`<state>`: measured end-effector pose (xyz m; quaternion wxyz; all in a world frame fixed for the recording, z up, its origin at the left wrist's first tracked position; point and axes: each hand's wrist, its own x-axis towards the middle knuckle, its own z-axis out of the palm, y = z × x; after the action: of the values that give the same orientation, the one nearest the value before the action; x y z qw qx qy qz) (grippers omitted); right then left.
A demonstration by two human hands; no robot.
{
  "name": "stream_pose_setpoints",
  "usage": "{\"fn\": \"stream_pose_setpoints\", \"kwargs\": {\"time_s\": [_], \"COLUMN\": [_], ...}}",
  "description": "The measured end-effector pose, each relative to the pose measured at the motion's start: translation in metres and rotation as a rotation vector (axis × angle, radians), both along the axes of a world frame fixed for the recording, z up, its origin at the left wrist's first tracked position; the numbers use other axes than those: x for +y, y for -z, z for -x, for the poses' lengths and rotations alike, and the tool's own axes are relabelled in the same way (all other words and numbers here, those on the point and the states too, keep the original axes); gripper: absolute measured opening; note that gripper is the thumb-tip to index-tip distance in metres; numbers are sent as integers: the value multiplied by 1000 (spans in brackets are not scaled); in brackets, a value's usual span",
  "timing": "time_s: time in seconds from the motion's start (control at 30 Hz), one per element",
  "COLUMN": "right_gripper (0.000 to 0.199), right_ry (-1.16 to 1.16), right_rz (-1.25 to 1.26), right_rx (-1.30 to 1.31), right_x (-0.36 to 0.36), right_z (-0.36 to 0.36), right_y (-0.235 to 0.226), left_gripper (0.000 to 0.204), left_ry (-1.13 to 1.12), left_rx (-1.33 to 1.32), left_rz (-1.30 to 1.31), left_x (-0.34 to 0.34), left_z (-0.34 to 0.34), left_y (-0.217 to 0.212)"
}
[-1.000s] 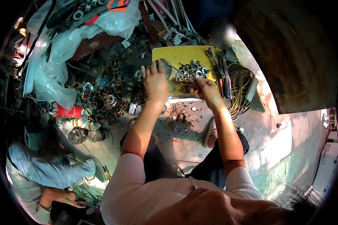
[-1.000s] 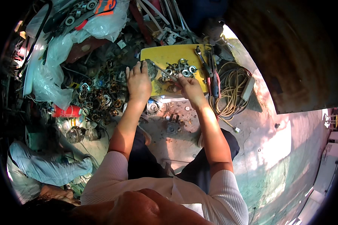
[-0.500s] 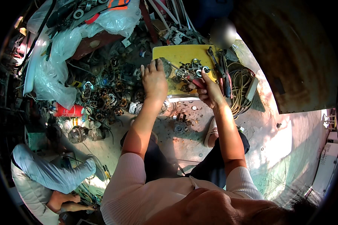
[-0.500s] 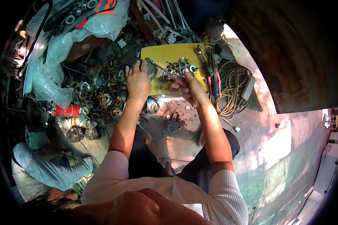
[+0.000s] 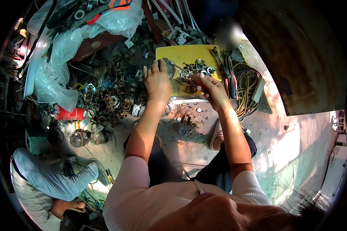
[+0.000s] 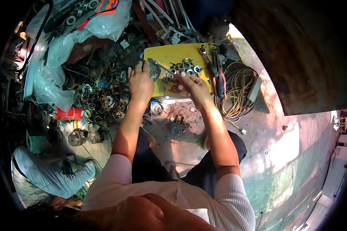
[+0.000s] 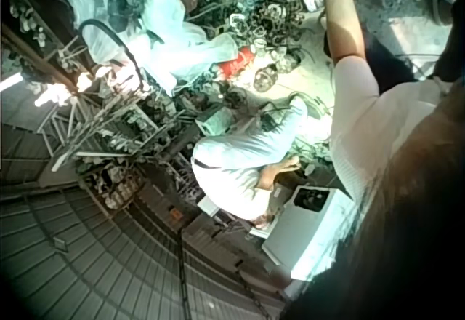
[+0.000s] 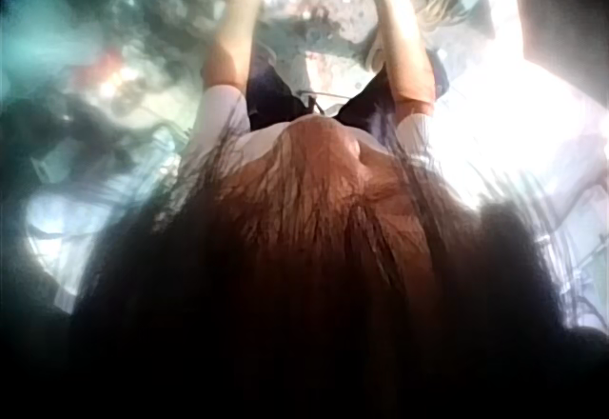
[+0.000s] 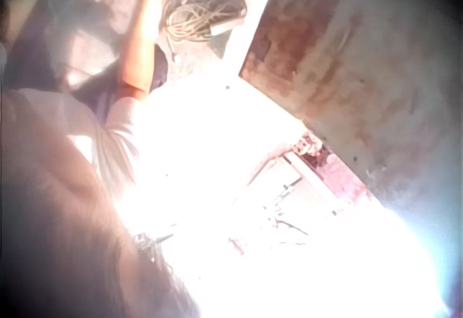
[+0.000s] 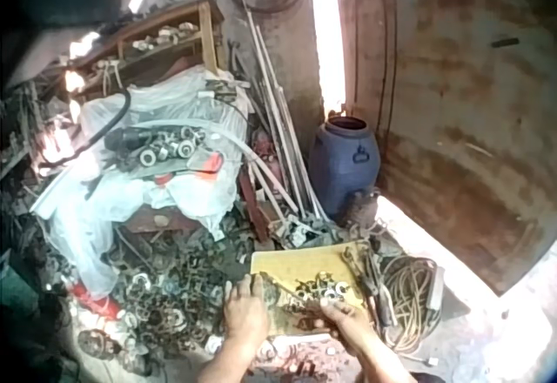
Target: The person disassembles a metal mechanical component using pliers and a screwdriver, removing small screws and internal parts while sitting in a workshop.
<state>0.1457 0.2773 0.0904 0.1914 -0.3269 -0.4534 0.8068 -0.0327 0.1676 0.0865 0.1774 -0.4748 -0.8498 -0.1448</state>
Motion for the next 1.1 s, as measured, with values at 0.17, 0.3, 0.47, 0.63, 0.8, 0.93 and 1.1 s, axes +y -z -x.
{"fn": "stream_pose_setpoints", "kwargs": {"time_s": [0.17, 0.3, 0.47, 0.63, 0.8, 0.93, 1.1], "right_gripper": [36, 26, 32, 42, 33, 25, 34], "right_ry": [-59, 116, 242, -89, -87, 187, 180], "right_rz": [156, -817, -1048, 592, -174, -1349, -557], "right_rx": [14, -85, -56, 257, 125, -235, 34], "right_x": [6, -6, -14, 19, 10, -12, -8], "right_z": [-1, 7, 4, -9, 2, 4, 7], "right_y": [14, 16, 20, 24, 30, -1, 22], "left_gripper": [46, 46, 46, 46, 47, 46, 46], "left_ry": [6, 7, 6, 18, 17, 7, 3], "left_rx": [2, 8, 0, -12, -12, 5, 6], "left_rz": [14, 16, 23, 9, 27, 16, 10], "left_x": [2, 0, 2, 0, 1, 0, 3], "left_z": [-2, 0, -1, -2, -2, 0, -4], "left_y": [-1, 0, 1, -2, -2, 1, 0]}}
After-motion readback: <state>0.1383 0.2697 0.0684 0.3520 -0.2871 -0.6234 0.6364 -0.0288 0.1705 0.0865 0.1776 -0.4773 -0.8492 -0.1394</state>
